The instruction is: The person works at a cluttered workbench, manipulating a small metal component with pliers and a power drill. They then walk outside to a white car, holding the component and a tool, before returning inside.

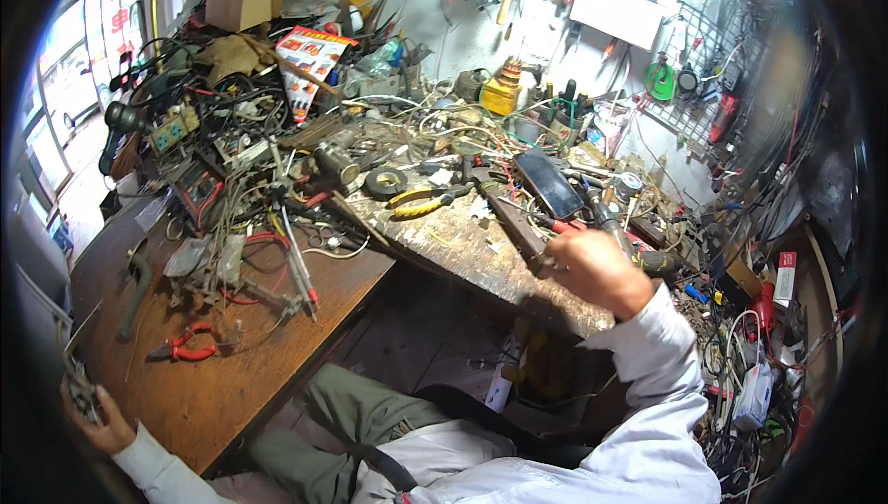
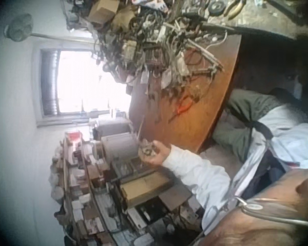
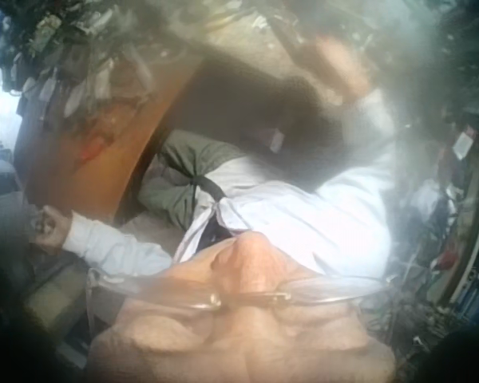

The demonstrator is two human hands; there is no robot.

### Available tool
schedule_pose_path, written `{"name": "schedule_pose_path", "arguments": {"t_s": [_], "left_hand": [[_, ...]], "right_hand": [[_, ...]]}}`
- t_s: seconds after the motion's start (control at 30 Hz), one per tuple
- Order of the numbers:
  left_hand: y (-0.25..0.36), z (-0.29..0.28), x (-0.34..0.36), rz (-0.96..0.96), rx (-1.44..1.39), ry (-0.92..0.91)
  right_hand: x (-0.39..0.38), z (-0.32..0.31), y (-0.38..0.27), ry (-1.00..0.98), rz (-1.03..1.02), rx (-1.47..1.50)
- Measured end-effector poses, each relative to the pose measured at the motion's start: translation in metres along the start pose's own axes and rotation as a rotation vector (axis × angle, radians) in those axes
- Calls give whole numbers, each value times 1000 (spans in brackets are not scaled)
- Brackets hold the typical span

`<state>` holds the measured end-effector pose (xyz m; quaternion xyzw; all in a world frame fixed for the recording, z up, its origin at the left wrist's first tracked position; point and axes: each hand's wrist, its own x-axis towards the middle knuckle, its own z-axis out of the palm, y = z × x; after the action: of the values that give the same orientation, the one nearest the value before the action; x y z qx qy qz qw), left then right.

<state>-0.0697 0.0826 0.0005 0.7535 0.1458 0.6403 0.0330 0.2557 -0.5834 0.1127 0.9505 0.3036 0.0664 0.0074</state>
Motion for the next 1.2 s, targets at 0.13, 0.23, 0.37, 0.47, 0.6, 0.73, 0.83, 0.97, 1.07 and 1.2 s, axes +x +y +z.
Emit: {"name": "schedule_pose_path", "arguments": {"t_s": [0.13, 0.23, 0.37, 0.47, 0.6, 0.73, 0.83, 0.97, 1.07, 1.2], "left_hand": [[29, 13, -4, -118, -63, -49], [58, 36, -2, -198, -179, -111], [73, 34, -2, -310, -324, -176], [77, 34, -6, -301, -318, -252], [102, 39, -1, -353, -180, -358], [94, 35, -2, -233, -58, -479], [103, 48, 3, -213, -120, -567], [104, 33, 0, -196, -116, -681], [101, 26, -4, -199, -176, -714], [114, 9, -4, -283, -94, -872]], "right_hand": [[28, 22, 61, 139, 162, -20], [25, 62, 116, 184, 31, -118], [49, 83, 120, 97, 85, -124], [57, 98, 128, 243, 45, -41], [53, 94, 169, 228, 131, 46], [76, 68, 106, 685, 49, 338], [72, -6, -33, 348, 44, 497], [101, -11, -187, 20, -489, 636], [109, 4, -266, -198, -701, 697], [116, 51, -313, -268, -905, 861]]}}
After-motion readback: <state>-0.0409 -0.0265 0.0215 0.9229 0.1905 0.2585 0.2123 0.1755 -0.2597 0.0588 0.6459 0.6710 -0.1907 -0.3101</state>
